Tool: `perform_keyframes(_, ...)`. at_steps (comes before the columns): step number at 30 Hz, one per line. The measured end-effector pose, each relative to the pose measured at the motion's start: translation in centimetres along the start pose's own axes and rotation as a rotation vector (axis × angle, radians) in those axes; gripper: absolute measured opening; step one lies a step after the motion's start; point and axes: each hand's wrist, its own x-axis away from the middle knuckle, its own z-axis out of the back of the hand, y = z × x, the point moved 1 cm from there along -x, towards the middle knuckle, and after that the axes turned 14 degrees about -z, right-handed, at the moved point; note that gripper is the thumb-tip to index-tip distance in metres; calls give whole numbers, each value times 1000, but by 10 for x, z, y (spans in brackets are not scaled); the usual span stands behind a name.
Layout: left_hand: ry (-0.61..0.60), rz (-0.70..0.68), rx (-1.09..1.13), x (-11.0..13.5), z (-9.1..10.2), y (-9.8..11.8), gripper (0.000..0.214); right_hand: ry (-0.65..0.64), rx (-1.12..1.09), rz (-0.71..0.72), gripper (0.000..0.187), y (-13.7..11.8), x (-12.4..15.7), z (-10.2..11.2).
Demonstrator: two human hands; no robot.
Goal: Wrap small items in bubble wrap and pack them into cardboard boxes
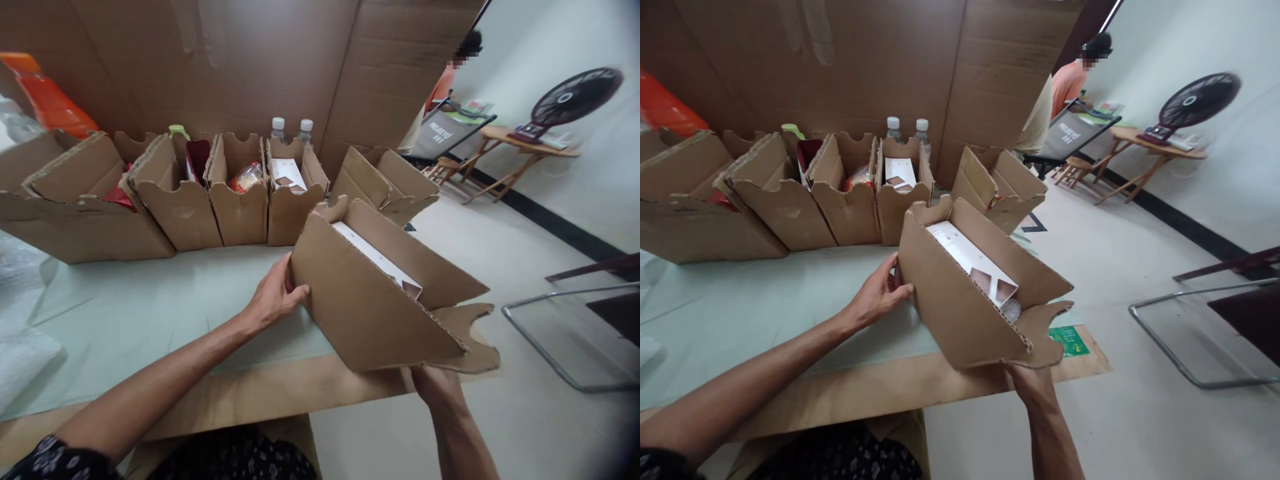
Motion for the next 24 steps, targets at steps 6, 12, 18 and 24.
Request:
perform_keyframes(6,46,-72,54,-16,-37,-17,99,150,-102,-157,53,19,-16,-5)
perform_keyframes(12,-213,-180,101,-8,-59,-18,104,119,-4,-160,39,20,-16,-15)
perform_keyframes(18,-289,-258,159,-5,-60,-24,105,83,-37,-100,41,-3,-16,-36)
perform_keyframes(24,-259,-280,156,-4,-60,-27,105,63,-2,-97,50,-25,-26,-50)
